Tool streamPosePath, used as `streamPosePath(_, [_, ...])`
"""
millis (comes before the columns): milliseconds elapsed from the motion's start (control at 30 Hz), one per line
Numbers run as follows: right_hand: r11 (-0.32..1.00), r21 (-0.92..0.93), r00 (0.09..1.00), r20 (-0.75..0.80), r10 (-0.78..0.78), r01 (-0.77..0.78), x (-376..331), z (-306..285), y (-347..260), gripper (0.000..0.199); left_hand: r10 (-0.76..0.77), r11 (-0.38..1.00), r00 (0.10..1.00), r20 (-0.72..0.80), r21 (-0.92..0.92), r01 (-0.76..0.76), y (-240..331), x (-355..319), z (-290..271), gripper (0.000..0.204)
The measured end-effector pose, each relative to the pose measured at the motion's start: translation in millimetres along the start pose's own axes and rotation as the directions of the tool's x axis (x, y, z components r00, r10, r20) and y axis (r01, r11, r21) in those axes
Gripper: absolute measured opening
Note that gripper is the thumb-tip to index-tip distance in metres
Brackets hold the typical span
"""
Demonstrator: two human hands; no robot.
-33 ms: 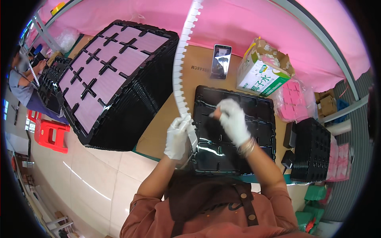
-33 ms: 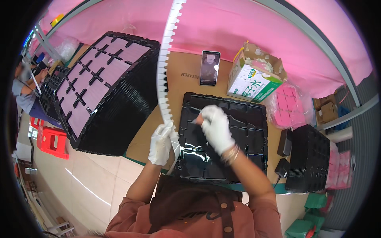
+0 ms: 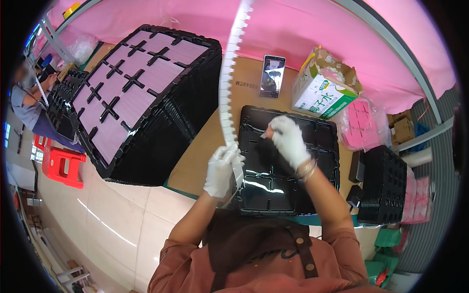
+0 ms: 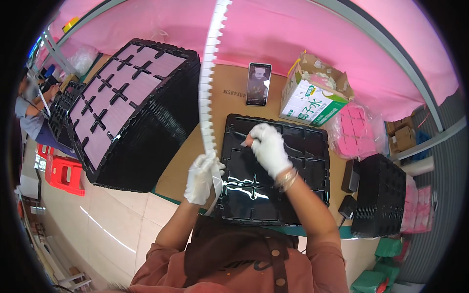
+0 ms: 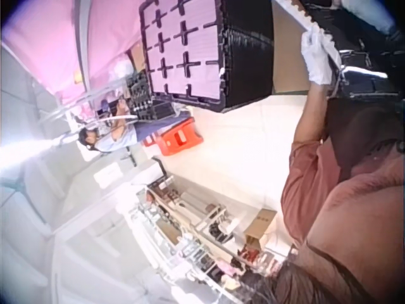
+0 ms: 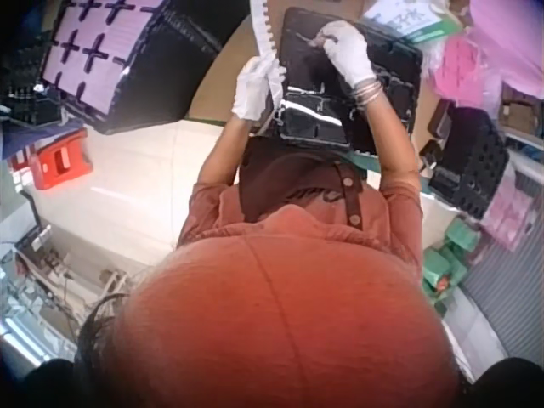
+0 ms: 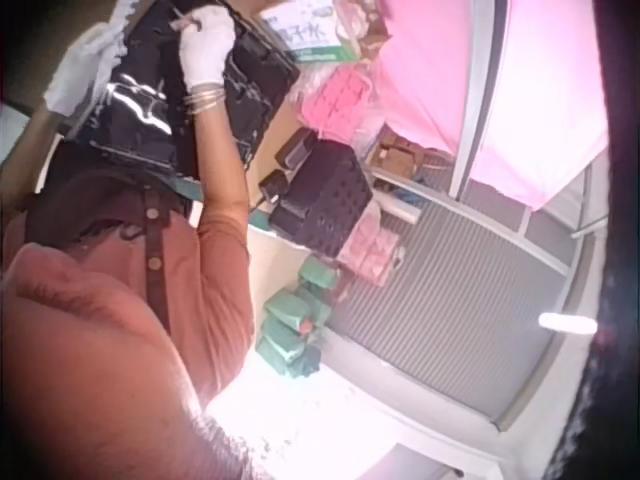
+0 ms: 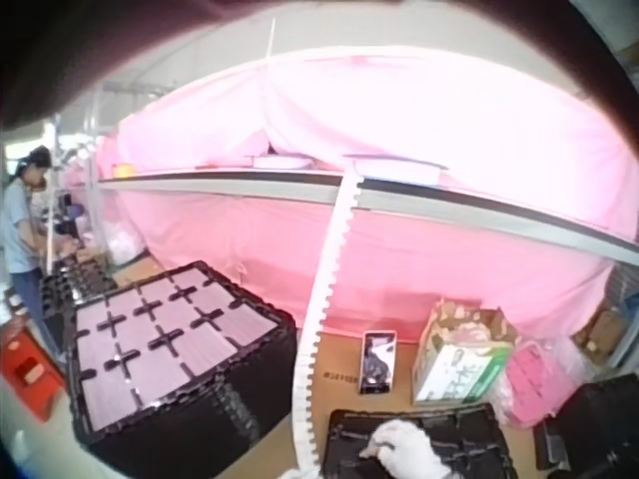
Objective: The person assembles black plastic trays by inserting white plastic clips into the corners of the tray base. They then place a pink foam insert into the tray and stack the completed unit onto a pile. The process is repeated for multiple trays throughout the video.
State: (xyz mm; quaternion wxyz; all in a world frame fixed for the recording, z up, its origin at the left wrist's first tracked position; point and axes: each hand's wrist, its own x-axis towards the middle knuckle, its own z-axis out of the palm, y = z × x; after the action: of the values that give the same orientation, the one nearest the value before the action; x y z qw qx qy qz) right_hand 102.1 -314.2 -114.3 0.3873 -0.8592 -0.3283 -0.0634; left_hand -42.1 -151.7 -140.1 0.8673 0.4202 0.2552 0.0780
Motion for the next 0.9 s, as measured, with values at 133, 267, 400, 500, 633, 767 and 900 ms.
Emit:
streamPosePath(133, [0.971,-0.234,0.957,0.289,0.031,0.04,52.3,14.4,37.2,0.005,0.004,0.999,0.999,0.053,0.043,-0.007,-30.0,8.2,-2.8,0.019])
streamPosePath(267, [0.934,-0.357,0.939,0.329,0.099,0.027,54.6,31.9,35.0,0.016,0.004,1.0,0.998,0.062,0.01,-0.005,-34.7,7.6,-4.6,0.015])
streamPosePath(400, [0.916,-0.389,0.958,0.212,0.193,-0.098,55.3,43.6,40.3,0.028,0.009,1.0,0.997,0.071,-0.013,-0.008,-36.5,6.3,-5.8,0.014])
streamPosePath(500, [0.897,-0.433,0.957,0.214,0.194,-0.085,56.2,49.3,40.8,0.031,0.015,1.0,0.998,0.054,-0.005,-0.014,-35.6,6.2,-5.2,0.013])
streamPosePath(633, [0.922,-0.381,0.953,0.25,0.171,-0.066,44.6,36.9,35.4,0.031,0.011,0.998,0.999,0.049,-0.056,-0.008,-36.8,8.4,-7.2,0.012])
streamPosePath(767, [0.976,-0.031,0.977,-0.005,0.214,-0.214,12.2,28.5,21.0,0.028,0.09,0.97,0.994,0.062,-0.231,-0.074,-39.2,10.6,-9.1,0.009])
streamPosePath(900, [0.778,0.416,0.882,0.231,0.41,-0.47,-46.0,17.1,-29.5,0.02,0.117,0.968,0.993,0.027,-0.226,-0.108,-30.5,2.1,7.0,0.007])
